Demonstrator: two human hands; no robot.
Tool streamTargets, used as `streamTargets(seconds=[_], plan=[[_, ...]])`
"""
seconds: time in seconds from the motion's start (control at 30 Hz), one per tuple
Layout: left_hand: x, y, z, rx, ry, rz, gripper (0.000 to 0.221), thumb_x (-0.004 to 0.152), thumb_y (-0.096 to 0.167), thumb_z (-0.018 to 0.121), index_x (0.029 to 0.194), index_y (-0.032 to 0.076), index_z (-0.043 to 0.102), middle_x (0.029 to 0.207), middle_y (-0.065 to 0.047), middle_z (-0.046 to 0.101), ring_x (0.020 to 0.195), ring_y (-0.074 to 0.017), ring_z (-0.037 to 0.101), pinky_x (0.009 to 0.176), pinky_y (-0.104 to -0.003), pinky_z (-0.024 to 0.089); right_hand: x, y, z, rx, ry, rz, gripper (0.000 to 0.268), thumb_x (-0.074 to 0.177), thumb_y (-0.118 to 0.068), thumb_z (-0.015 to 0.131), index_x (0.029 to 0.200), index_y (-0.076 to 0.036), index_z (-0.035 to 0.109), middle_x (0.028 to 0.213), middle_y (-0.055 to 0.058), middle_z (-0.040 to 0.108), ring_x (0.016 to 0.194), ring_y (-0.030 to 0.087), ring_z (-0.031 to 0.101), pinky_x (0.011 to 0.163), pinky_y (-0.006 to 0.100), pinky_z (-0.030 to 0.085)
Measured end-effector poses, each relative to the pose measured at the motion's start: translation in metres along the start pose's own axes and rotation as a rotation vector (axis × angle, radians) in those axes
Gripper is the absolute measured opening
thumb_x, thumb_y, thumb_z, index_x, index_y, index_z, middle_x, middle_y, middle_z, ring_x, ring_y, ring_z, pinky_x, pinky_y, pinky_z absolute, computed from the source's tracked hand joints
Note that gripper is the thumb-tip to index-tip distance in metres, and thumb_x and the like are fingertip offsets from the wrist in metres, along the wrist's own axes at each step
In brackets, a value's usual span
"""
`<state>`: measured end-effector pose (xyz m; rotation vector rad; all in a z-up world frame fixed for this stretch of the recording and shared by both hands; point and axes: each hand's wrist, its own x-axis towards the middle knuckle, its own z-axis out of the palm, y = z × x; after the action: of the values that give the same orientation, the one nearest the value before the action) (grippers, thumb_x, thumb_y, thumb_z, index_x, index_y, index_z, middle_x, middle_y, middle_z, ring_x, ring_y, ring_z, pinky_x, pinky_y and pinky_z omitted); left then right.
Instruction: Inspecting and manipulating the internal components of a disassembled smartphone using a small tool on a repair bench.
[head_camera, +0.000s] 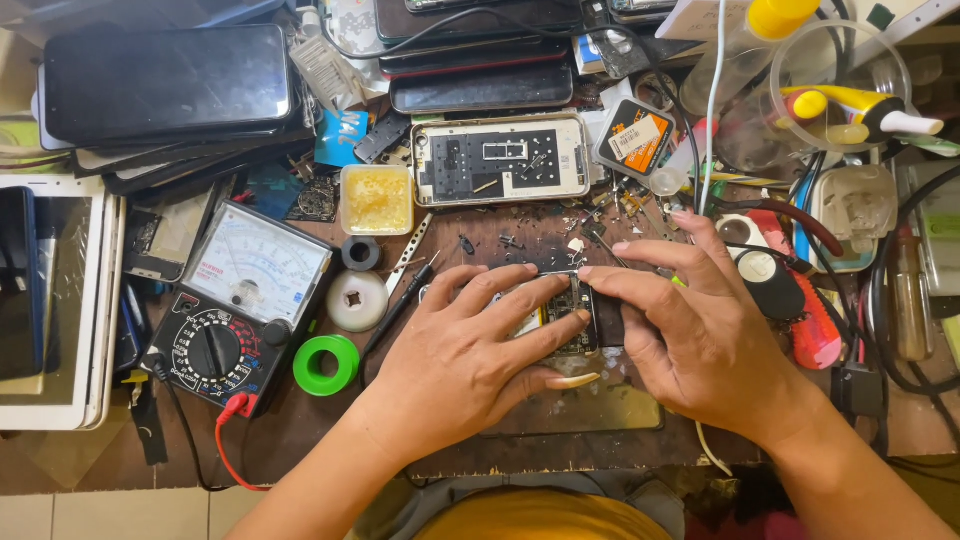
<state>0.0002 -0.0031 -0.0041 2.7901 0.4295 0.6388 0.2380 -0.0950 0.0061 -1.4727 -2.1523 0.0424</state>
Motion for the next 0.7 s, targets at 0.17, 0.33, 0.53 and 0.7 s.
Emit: streamTargets(seconds=[0.17,0.33,0.53,0.7], plan=[[0.000,0.001,-0.001,0.002,0.006,-0.002,0.038,0.102,0.046,0.062,0.133,0.024,0.064,0.141,-0.006,0.062,0.128,-0.0305,0.058,0.102,-0.049,0.041,0.008,-0.001,0.003,-0.062,-0.008,-0.072,0.037,0.091,0.001,0.063,0.127,-0.006,0.060,0.127,0.002,0.069,0.121,0.026,0.065,0.116,0.066,0.040],[-0.001,-0.001,-0.001,-0.005,0.005,0.001,0.038,0.102,0.045,0.063,0.134,0.024,0.064,0.141,-0.006,0.062,0.129,-0.0305,0.058,0.101,-0.049,0.042,0.007,0.000,0.002,0.095,0.021,0.037,0.033,0.095,-0.010,0.066,0.126,-0.004,0.058,0.126,0.010,0.067,0.122,0.030,0.064,0.119,0.064,0.038],[0.002,-0.001,-0.003,-0.009,0.026,0.012,0.036,0.103,0.042,0.064,0.133,0.023,0.064,0.140,-0.007,0.063,0.126,-0.0305,0.060,0.100,-0.047,0.043,0.010,0.003,0.003,0.064,0.000,-0.024,0.038,0.093,-0.010,0.069,0.129,-0.004,0.058,0.123,0.011,0.066,0.121,0.027,0.062,0.120,0.064,0.040],[0.001,-0.001,-0.003,0.005,0.019,0.006,0.038,0.102,0.043,0.066,0.134,0.024,0.064,0.140,-0.006,0.063,0.128,-0.0291,0.059,0.102,-0.047,0.042,0.011,0.003,0.003,0.010,-0.009,-0.050,0.037,0.093,-0.008,0.068,0.129,-0.005,0.059,0.121,0.012,0.064,0.119,0.026,0.063,0.118,0.065,0.042]])
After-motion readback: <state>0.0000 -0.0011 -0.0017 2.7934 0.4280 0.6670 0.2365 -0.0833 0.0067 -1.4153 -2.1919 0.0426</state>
